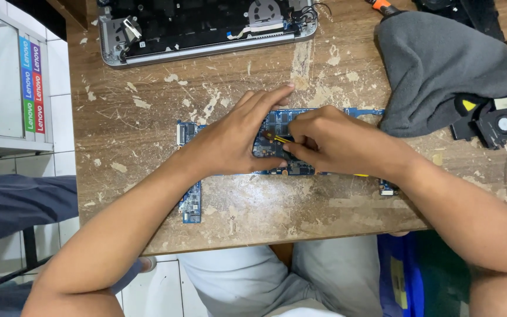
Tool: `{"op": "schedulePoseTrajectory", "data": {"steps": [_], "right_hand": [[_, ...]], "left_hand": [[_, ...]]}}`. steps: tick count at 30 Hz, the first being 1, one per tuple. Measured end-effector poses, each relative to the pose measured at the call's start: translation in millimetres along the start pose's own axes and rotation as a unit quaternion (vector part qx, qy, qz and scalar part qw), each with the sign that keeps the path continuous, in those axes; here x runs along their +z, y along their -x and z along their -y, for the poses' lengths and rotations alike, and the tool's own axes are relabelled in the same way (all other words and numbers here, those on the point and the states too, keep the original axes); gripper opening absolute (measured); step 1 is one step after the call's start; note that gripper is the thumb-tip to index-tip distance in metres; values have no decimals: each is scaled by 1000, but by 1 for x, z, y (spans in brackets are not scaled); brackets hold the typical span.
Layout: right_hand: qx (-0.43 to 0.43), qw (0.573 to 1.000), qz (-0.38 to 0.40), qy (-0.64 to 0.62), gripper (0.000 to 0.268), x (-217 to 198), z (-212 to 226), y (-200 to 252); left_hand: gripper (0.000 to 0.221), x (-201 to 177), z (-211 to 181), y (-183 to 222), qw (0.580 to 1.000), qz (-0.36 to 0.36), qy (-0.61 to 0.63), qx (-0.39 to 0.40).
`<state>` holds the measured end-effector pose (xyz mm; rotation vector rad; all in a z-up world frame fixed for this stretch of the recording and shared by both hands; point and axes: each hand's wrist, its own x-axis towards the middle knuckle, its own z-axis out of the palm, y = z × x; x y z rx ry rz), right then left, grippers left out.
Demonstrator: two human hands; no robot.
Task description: Inspecting and cleaning the RAM interface pins on a laptop motherboard using a small plastic tool.
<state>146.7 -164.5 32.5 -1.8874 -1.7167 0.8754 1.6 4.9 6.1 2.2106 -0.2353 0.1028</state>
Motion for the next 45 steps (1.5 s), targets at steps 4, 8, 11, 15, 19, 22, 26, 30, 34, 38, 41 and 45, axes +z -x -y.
{"op": "schedulePoseTrajectory", "data": {"steps": [4,8,11,15,19,22,26,30,34,38,41,45], "right_hand": [[-11,1000,-14,1,17,9,-5,-2],[-14,998,-64,-5,18,29,-13,-6],[-23,995,-94,-5,20,35,-14,-8],[-25,995,-94,-15,19,33,-16,-7],[-7,998,-57,-19,17,16,-1,-4],[6,999,-40,-7,19,11,5,-1],[24,998,-48,-17,18,20,-3,-3],[-7,994,-108,-9,19,29,-13,-6],[-4,992,-115,46,16,18,-8,-4],[-21,982,-139,124,16,4,-7,-2],[-23,979,-146,141,15,2,-20,-5],[-41,981,-144,119,13,0,-30,-9]], "left_hand": [[103,0,1,-1,1000,0,-2,4],[104,1,3,-2,1000,0,-5,7],[105,2,5,-2,1000,-3,-2,9],[105,1,2,-1,1000,-2,-7,5],[103,2,1,-1,1000,-1,-2,5],[103,1,-1,-1,1000,1,2,-3],[105,1,1,-1,1000,3,-5,-5],[105,1,3,-3,1000,-1,-5,0],[105,0,1,-2,1000,-1,-4,-4],[104,-1,1,-1,1000,-3,9,-2],[104,0,3,0,1000,-6,14,3],[107,1,8,1,1000,-6,6,7]]}}
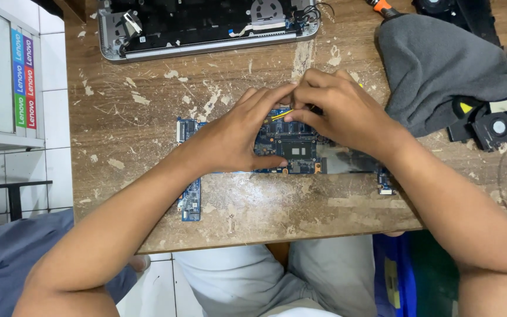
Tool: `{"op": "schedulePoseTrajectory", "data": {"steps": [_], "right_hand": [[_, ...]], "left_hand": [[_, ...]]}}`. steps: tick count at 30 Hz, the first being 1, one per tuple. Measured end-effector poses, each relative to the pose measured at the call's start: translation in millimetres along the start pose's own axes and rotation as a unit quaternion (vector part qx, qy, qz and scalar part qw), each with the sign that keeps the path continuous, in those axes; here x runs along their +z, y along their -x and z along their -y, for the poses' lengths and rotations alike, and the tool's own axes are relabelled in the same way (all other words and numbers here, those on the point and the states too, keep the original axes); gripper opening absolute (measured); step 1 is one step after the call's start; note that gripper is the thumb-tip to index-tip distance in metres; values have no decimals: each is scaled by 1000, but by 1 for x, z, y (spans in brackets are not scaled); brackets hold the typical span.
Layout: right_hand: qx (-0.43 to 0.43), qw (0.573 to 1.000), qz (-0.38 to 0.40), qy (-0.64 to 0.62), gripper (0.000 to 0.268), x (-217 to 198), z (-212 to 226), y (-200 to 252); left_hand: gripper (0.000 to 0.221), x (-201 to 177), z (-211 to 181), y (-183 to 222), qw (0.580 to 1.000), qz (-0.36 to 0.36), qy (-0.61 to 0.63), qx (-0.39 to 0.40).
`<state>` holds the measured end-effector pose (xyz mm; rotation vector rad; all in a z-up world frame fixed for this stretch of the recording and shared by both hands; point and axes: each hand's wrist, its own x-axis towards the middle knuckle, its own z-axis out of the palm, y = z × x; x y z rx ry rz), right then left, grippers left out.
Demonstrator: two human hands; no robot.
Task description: Inspecting and cleaning the RAM interface pins on a laptop motherboard using a small plastic tool.
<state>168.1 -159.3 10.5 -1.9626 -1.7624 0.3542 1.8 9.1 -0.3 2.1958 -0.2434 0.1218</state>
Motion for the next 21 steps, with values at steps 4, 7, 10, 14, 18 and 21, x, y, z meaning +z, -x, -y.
{"op": "schedulePoseTrajectory", "data": {"steps": [4,7,10,14,18,21], "right_hand": [[-17,1000,7,-25,12,-4,-8,-1],[-31,999,12,-18,12,1,-18,1],[-81,997,-9,9,11,7,-35,1],[-161,985,-17,55,18,11,-54,-3],[-182,982,-12,55,18,13,-57,-9],[-174,983,0,64,18,9,-48,-10]], "left_hand": [[108,-2,-3,0,1000,-3,6,10],[110,-4,-8,0,1000,3,27,4],[112,-3,-7,0,999,17,27,-18],[120,2,1,2,999,42,-2,-32],[133,4,0,-1,986,31,-151,-58],[139,-1,-6,1,957,25,-271,-105]]}}
